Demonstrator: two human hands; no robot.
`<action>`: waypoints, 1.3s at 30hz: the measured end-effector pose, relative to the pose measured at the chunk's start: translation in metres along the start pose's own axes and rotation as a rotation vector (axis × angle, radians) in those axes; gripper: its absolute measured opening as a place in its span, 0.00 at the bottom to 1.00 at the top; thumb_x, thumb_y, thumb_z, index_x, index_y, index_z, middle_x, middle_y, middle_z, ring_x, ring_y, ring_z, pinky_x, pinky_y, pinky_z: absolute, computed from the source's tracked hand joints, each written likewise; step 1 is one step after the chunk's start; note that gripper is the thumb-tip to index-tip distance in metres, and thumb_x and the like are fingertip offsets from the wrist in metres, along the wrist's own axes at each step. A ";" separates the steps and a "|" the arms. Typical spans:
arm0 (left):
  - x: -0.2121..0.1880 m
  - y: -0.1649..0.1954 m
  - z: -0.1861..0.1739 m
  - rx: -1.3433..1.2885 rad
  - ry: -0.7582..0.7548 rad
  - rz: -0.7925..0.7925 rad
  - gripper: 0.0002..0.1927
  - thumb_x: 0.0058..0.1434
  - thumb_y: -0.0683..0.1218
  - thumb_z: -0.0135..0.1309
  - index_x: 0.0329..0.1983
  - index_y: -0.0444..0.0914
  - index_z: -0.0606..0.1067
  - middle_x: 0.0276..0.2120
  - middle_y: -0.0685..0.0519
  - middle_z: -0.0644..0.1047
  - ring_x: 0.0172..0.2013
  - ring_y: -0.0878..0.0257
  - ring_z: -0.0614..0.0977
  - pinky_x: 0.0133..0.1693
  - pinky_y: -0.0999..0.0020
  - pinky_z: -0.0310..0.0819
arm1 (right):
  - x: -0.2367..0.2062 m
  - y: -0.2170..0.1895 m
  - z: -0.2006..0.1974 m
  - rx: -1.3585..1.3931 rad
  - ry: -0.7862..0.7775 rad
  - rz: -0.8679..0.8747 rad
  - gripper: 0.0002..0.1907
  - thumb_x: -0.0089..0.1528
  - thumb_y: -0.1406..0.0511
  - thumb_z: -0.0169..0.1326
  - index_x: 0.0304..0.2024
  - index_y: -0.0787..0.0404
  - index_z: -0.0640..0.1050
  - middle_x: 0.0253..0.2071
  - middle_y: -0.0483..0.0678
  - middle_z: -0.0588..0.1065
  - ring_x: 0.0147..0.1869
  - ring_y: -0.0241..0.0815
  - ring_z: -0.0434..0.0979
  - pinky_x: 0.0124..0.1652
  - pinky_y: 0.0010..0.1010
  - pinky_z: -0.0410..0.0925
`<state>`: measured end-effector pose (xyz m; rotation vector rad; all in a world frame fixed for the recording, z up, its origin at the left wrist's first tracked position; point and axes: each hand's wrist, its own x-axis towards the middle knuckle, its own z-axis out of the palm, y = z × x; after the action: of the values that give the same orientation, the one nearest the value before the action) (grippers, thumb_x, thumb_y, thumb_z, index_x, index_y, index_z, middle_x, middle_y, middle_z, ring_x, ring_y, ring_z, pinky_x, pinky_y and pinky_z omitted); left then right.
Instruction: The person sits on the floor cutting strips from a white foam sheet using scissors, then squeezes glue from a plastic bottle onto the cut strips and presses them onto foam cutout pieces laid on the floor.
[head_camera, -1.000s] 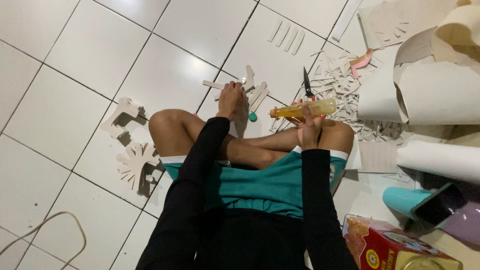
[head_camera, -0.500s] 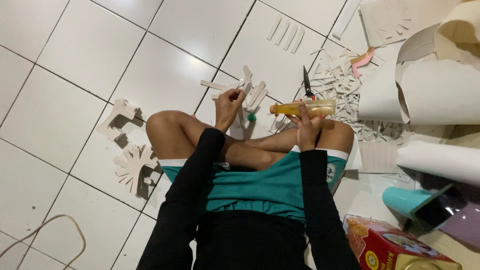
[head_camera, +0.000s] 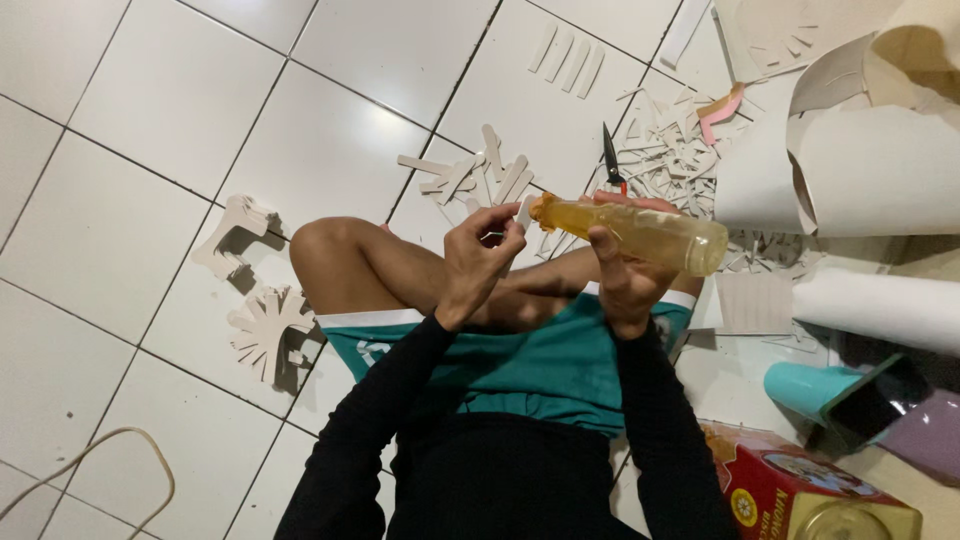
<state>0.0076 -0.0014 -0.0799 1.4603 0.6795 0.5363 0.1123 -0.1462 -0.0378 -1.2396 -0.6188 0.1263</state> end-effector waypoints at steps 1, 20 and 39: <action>-0.002 0.004 0.000 0.002 -0.011 0.009 0.16 0.62 0.42 0.59 0.53 0.33 0.80 0.33 0.55 0.82 0.34 0.71 0.84 0.40 0.77 0.81 | 0.000 -0.002 0.001 0.002 -0.005 -0.005 0.25 0.67 0.67 0.65 0.59 0.65 0.65 0.54 0.61 0.77 0.59 0.52 0.81 0.62 0.42 0.75; -0.011 0.010 0.002 -0.285 -0.067 -0.051 0.17 0.66 0.42 0.58 0.56 0.28 0.77 0.40 0.53 0.81 0.40 0.70 0.82 0.44 0.76 0.79 | -0.004 -0.016 -0.003 -0.101 -0.045 -0.038 0.25 0.68 0.67 0.64 0.59 0.65 0.64 0.54 0.63 0.77 0.60 0.53 0.80 0.63 0.41 0.74; 0.073 0.001 -0.002 -0.073 -0.014 0.210 0.19 0.66 0.43 0.60 0.57 0.32 0.72 0.39 0.50 0.82 0.41 0.65 0.86 0.42 0.72 0.85 | 0.032 0.059 -0.049 0.143 0.216 0.294 0.24 0.68 0.64 0.58 0.60 0.68 0.65 0.55 0.60 0.76 0.58 0.51 0.79 0.52 0.46 0.76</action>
<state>0.0580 0.0508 -0.0859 1.4734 0.4932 0.7055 0.1776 -0.1536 -0.0886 -1.1799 -0.2339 0.2729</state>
